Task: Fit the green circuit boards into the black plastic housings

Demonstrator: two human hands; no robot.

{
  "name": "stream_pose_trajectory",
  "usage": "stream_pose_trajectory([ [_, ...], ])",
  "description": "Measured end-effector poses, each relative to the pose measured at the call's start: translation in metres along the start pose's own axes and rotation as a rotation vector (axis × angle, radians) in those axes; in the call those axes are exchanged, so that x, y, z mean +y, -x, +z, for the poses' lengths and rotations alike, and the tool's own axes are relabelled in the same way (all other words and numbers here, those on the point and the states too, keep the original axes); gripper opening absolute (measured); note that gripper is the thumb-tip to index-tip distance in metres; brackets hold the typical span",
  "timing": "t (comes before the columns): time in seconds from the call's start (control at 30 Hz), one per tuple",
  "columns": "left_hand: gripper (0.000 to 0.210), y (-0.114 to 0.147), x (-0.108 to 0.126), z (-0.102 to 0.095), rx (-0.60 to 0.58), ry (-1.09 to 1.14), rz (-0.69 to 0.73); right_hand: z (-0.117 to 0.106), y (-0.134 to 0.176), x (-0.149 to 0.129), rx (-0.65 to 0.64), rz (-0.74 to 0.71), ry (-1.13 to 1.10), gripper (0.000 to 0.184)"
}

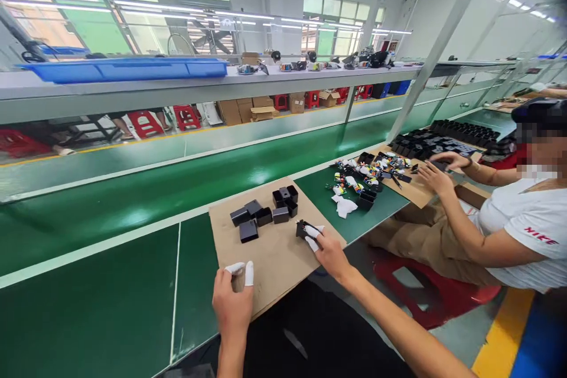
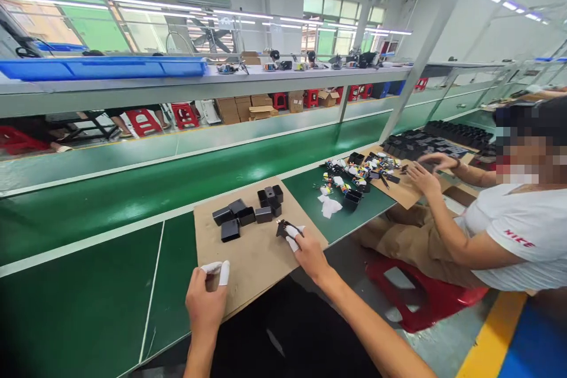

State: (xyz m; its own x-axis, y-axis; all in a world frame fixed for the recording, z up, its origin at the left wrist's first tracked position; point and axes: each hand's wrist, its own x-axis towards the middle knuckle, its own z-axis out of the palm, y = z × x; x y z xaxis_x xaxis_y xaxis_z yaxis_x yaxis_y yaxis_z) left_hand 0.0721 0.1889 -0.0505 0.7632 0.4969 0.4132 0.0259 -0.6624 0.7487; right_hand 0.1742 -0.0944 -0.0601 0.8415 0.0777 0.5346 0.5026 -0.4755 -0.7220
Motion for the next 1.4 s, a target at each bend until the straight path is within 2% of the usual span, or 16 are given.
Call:
stream_pose_trajectory([
  [0.13, 0.028, 0.003, 0.001, -0.002, -0.009, 0.0, -0.015, -0.005, -0.008, 0.002, 0.05, 0.048, -0.011, 0.032],
  [0.23, 0.027, 0.005, 0.0, -0.001, -0.026, -0.009, -0.024, -0.003, -0.006, 0.003, 0.009, 0.094, -0.058, 0.031],
  [0.37, 0.027, 0.004, -0.002, 0.0, -0.036, -0.032, -0.021, 0.003, 0.0, 0.001, -0.035, 0.188, -0.179, 0.025],
  [0.47, 0.027, 0.004, -0.004, 0.0, -0.033, -0.025, -0.016, 0.004, -0.003, -0.01, 0.015, 0.288, -0.313, 0.034],
  [0.57, 0.026, 0.004, -0.006, 0.001, -0.013, -0.019, -0.012, 0.003, -0.014, -0.028, 0.096, 0.403, -0.474, 0.046],
  [0.63, 0.025, 0.003, -0.006, 0.002, -0.007, -0.033, -0.01, -0.001, -0.024, -0.044, 0.125, 0.494, -0.611, 0.047],
  [0.77, 0.025, 0.002, -0.004, 0.005, -0.005, -0.084, -0.022, -0.019, -0.047, -0.075, 0.134, 0.821, -1.132, 0.036],
  [0.83, 0.025, 0.001, -0.003, 0.006, 0.0, -0.11, -0.017, -0.027, -0.058, -0.085, 0.104, 0.905, -1.268, 0.031],
  [0.97, 0.026, 0.0, -0.004, 0.008, 0.007, -0.177, -0.026, -0.036, -0.076, -0.091, 0.026, 0.889, -1.228, 0.032],
  [1.07, 0.027, 0.0, -0.003, 0.009, 0.008, -0.205, -0.04, -0.04, -0.087, -0.086, -0.045, 0.843, -1.145, 0.035],
  [1.2, 0.025, -0.001, 0.003, 0.009, 0.009, -0.232, -0.025, -0.044, -0.102, -0.076, -0.146, 0.858, -1.132, 0.04],
  [1.23, 0.024, -0.002, 0.005, 0.009, 0.014, -0.237, -0.02, -0.043, -0.103, -0.072, -0.14, 0.858, -1.112, 0.04],
  [1.3, 0.024, -0.003, 0.007, 0.01, 0.021, -0.253, -0.015, -0.04, -0.102, -0.059, -0.047, 0.802, -0.996, 0.037],
  [1.37, 0.024, -0.003, 0.007, 0.01, 0.018, -0.273, -0.021, -0.036, -0.091, -0.037, 0.057, 0.635, -0.757, 0.03],
  [1.4, 0.025, -0.003, 0.007, 0.01, 0.017, -0.283, -0.024, -0.034, -0.082, -0.023, 0.063, 0.509, -0.601, 0.026],
])
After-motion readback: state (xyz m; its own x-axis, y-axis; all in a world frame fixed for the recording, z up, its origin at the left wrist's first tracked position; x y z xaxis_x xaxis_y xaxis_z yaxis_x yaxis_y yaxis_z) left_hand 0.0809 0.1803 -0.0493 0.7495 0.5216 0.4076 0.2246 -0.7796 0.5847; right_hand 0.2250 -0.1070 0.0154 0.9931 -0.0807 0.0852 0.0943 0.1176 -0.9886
